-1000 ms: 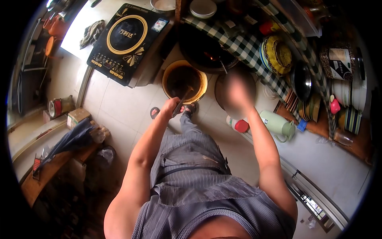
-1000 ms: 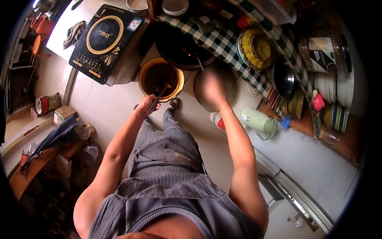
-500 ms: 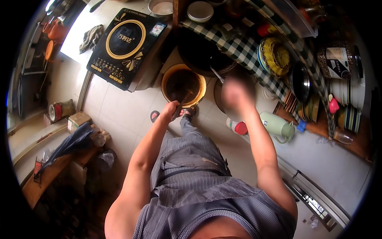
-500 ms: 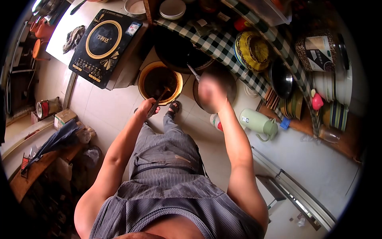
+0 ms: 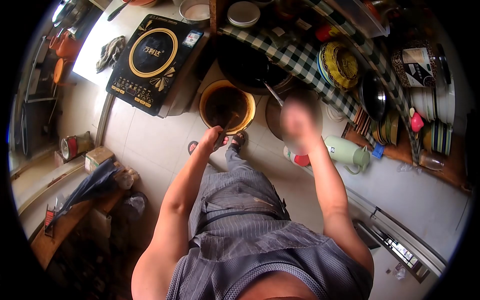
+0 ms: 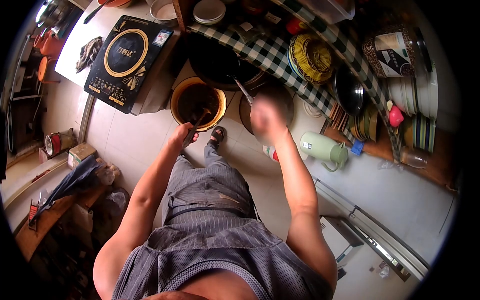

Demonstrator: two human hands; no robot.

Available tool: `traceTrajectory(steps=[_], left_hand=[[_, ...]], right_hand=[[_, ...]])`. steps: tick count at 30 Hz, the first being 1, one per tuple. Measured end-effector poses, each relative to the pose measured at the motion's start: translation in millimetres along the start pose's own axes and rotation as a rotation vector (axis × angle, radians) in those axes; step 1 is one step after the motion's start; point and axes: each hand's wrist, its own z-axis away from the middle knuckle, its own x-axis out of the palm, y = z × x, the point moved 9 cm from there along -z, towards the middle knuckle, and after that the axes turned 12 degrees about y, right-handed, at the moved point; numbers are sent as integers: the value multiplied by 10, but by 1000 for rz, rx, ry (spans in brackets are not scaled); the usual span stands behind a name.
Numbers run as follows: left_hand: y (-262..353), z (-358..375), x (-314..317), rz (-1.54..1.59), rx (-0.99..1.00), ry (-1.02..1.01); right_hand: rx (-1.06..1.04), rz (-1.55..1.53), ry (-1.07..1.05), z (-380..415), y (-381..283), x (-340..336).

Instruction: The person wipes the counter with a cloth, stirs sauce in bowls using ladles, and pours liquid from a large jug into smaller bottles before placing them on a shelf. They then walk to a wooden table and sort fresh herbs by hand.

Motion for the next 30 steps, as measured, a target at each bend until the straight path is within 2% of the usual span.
traceTrajectory(steps=[5, 8, 20, 30], left_hand=[[-4, -40, -10, -4, 6, -5], [-6, -54, -18, -11, -1, -4], [1, -76, -28, -27, -12, -2], [19, -102, -42, -13, 11, -28]], right_hand=[[673, -394, 51, 137, 314, 71], [678, -435, -18, 115, 403, 36], [668, -417, -5, 170, 411, 12], [627, -282, 40, 830, 42, 225]])
